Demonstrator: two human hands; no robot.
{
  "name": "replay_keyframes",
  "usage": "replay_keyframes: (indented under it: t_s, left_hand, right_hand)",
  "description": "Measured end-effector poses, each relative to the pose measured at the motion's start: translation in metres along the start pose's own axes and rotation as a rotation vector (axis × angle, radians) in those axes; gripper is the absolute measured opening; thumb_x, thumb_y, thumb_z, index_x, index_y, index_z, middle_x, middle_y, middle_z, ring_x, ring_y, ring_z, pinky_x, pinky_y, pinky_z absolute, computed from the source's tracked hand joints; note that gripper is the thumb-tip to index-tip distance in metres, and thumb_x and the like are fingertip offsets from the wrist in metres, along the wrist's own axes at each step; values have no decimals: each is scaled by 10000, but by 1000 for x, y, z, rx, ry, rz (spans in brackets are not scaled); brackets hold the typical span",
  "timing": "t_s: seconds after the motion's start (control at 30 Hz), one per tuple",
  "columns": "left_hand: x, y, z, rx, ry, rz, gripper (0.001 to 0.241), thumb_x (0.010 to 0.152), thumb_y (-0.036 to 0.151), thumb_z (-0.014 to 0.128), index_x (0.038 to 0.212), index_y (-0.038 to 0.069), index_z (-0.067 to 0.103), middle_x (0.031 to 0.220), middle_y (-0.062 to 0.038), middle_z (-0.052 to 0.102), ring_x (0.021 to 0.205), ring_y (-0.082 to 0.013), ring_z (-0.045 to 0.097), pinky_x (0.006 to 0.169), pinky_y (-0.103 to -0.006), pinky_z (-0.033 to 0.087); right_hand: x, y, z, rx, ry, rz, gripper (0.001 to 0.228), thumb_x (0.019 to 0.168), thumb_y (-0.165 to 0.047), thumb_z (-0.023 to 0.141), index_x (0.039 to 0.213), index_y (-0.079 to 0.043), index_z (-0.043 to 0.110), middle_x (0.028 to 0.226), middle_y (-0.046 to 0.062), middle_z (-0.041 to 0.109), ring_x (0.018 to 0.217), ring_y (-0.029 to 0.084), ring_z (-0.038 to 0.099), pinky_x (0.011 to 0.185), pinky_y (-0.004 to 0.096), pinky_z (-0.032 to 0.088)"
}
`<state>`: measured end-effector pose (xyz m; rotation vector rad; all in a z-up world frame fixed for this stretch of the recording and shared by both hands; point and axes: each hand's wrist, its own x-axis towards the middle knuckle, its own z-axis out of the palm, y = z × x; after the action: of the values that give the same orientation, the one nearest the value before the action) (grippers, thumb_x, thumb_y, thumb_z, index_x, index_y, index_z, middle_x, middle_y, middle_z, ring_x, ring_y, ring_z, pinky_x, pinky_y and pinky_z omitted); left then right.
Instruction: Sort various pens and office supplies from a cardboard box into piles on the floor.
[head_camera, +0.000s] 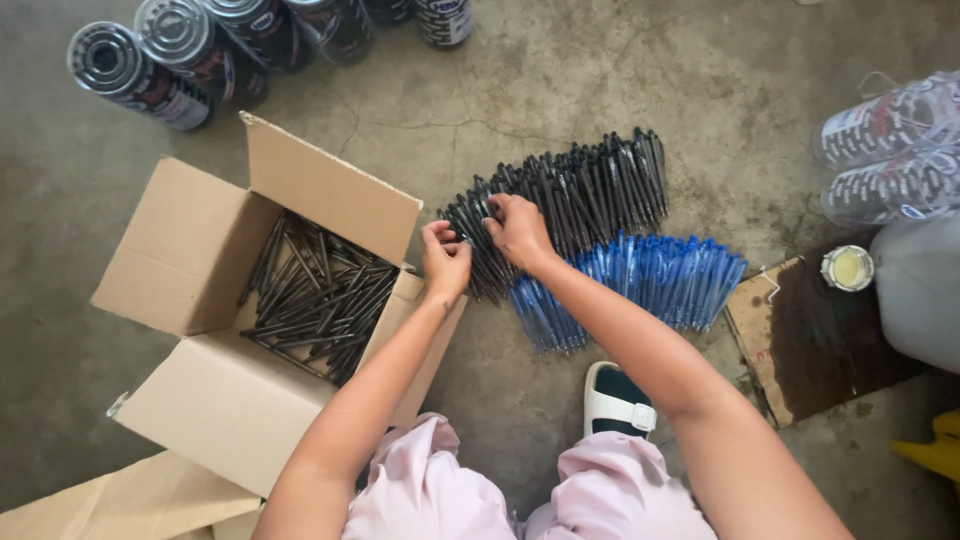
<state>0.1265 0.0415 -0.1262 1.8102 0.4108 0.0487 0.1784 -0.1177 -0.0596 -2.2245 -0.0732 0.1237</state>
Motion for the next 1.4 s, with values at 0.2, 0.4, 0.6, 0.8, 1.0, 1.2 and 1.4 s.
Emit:
replay_keyframes:
  t_s: [0.2,0.4,0.6,0.8,1.0,1.2,1.4]
  left_hand:
    - [-36,70,-22,-239,-96,133,354,886,1,646,1224,55,556,1079,-53,593,830,-100,587,767,-242,519]
    - [-16,148,-116,4,337,528,219,893,20,611,1075,64,497,923,-33,446,705,-147,401,657,-290,404]
    - [45,14,-249,1077,-83,-304,624,827,299,779,1333,5,564,1488,-233,421,1369,-432,386,1073,-632,320]
    - [2,-15,-251,1223,-239,-89,719,756,520,787,1343,134,634,1520,-172,443,1445,-396,352,1109,-639,308]
    - [8,27,-268,1108,-290,-297,486,916,478,703,1165,62,747,1193,-215,721,1116,-380,687,988,-505,547]
    - [12,47,-290,796,-320,-223,380,982,347,568,1010,-11,692,875,-144,805,888,-319,754,816,-466,560]
    - [-20,171,-302,553,-295,-495,251,961,241,584,905,11,667,655,-96,663,580,-195,651,571,-358,496]
  right_hand:
    - [-6,-4,0,-75,20,-81,366,785,-87,764,1148,-43,730,892,170,704,807,341,697,744,434,560]
    - [-26,-99,-25,148,188,-167,107,921,-14,662,991,-61,726,816,83,627,631,164,624,597,294,493]
    - [-65,-152,-15,280,12,-373,95,913,-2,647,956,-58,709,868,52,609,645,129,613,584,257,486]
    - [-88,-153,-4,224,-135,-374,74,894,-13,672,928,-60,717,819,56,560,635,131,572,589,284,477]
    - [-91,-155,-12,272,-149,-297,71,906,-16,656,915,-56,714,816,40,547,621,123,569,576,284,473]
    - [-91,-154,-12,307,-177,-282,72,876,-24,677,920,-57,723,806,31,557,632,115,557,584,275,472]
    - [-88,-165,-17,362,-204,-310,95,880,-25,660,946,-59,719,845,27,567,669,105,577,611,263,486]
